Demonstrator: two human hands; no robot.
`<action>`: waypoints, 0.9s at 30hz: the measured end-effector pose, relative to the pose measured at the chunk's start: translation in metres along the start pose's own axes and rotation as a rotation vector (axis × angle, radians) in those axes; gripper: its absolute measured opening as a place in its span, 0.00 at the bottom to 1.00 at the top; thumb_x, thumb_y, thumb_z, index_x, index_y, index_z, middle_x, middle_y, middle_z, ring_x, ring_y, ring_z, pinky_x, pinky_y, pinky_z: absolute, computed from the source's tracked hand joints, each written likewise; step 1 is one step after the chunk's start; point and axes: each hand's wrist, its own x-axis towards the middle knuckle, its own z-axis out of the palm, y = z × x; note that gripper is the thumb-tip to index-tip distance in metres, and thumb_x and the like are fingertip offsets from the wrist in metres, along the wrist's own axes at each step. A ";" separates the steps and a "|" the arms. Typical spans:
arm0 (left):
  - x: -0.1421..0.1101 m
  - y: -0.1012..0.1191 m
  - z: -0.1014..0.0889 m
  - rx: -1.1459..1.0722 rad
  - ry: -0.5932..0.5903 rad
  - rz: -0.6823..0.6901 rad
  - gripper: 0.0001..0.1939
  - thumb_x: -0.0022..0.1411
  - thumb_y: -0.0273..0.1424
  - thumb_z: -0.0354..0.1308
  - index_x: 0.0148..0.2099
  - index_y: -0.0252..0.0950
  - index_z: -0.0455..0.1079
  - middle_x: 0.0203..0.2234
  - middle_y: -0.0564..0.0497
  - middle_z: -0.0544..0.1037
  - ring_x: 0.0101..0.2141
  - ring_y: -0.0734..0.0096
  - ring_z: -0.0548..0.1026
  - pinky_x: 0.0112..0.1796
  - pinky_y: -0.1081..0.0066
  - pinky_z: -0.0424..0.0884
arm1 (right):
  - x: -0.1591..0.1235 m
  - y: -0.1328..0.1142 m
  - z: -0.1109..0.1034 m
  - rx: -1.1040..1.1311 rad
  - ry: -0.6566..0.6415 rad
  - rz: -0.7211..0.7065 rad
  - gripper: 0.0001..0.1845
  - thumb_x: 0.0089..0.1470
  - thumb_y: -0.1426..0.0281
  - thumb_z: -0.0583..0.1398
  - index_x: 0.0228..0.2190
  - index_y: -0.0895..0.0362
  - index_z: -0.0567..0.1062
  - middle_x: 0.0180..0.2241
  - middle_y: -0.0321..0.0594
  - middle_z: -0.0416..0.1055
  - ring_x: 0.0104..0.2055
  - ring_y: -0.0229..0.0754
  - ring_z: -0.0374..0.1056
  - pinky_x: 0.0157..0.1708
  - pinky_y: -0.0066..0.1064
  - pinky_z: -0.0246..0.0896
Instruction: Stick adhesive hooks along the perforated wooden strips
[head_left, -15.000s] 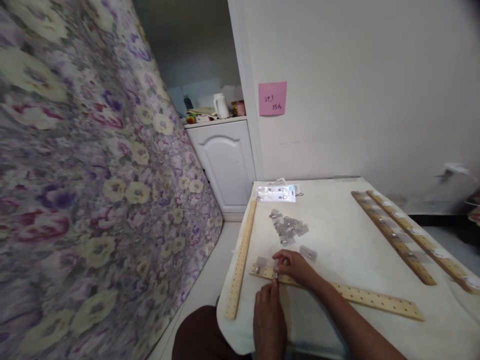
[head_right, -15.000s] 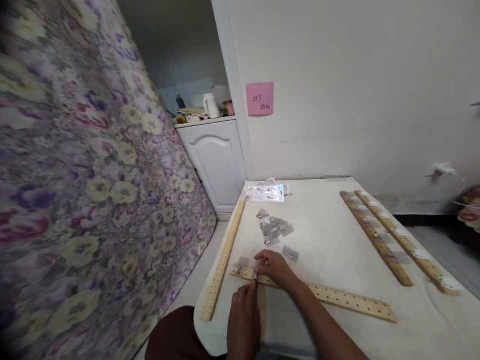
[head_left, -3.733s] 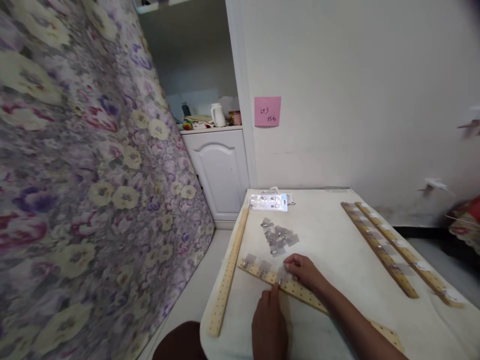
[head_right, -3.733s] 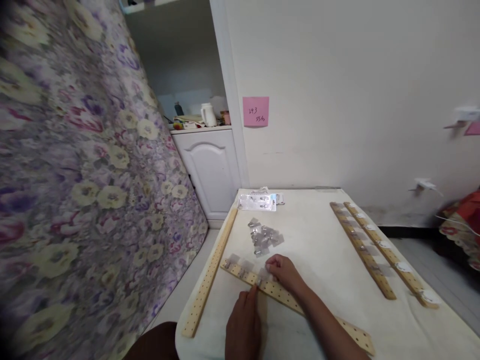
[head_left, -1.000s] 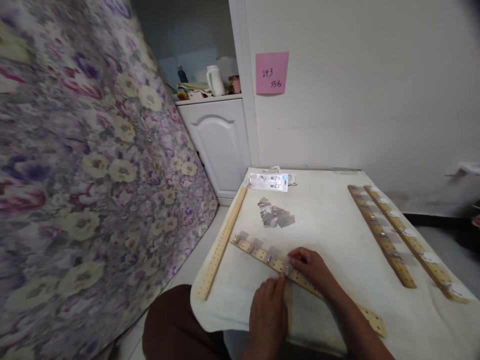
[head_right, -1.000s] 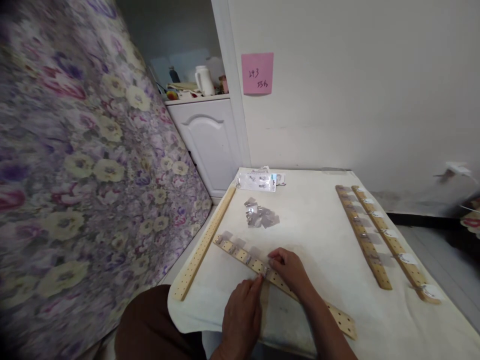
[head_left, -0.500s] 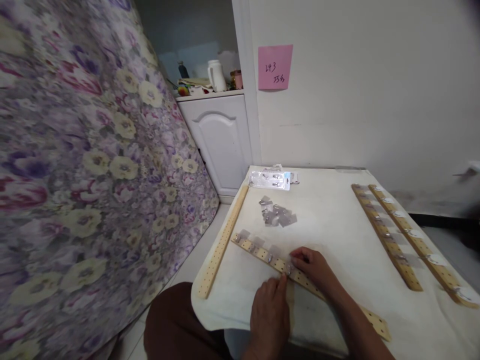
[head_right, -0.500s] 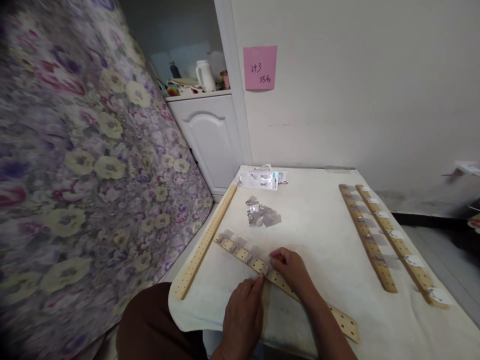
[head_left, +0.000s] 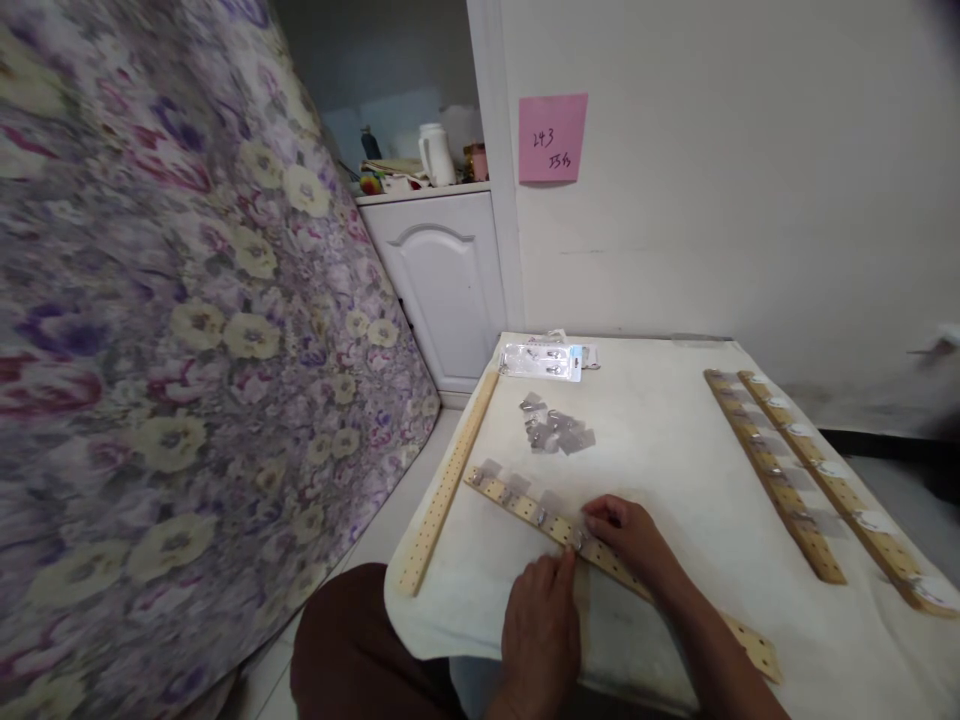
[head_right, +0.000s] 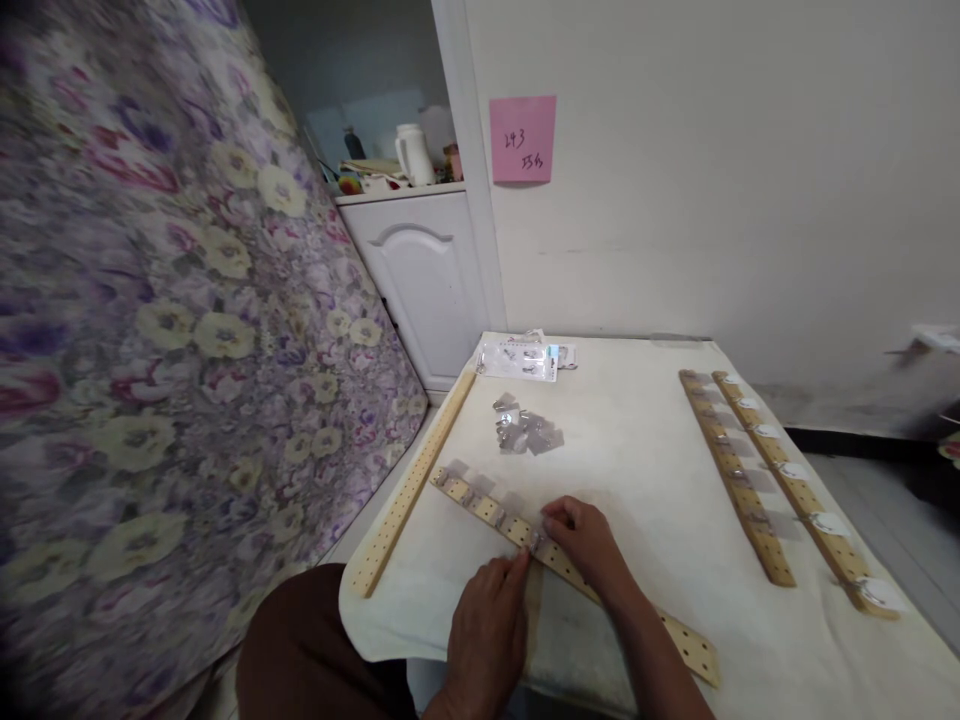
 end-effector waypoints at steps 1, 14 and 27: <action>0.000 0.000 0.000 0.002 -0.003 0.002 0.29 0.55 0.17 0.46 0.60 0.36 0.58 0.40 0.45 0.71 0.39 0.62 0.68 0.39 0.63 0.67 | 0.000 0.000 0.000 -0.001 0.002 0.000 0.10 0.44 0.67 0.60 0.30 0.57 0.77 0.26 0.39 0.76 0.30 0.44 0.70 0.32 0.32 0.62; 0.000 0.002 -0.001 0.030 -0.020 -0.012 0.30 0.56 0.16 0.47 0.61 0.37 0.56 0.40 0.46 0.70 0.38 0.63 0.67 0.39 0.64 0.65 | 0.001 0.003 0.000 0.035 -0.001 0.010 0.10 0.44 0.69 0.59 0.30 0.58 0.77 0.26 0.39 0.76 0.30 0.43 0.69 0.32 0.32 0.62; -0.002 0.000 0.004 0.031 -0.005 -0.001 0.32 0.56 0.16 0.47 0.62 0.38 0.54 0.41 0.46 0.69 0.39 0.63 0.66 0.40 0.63 0.65 | 0.002 0.003 0.000 0.019 -0.010 -0.003 0.10 0.45 0.67 0.59 0.30 0.58 0.76 0.26 0.39 0.75 0.30 0.44 0.69 0.32 0.31 0.61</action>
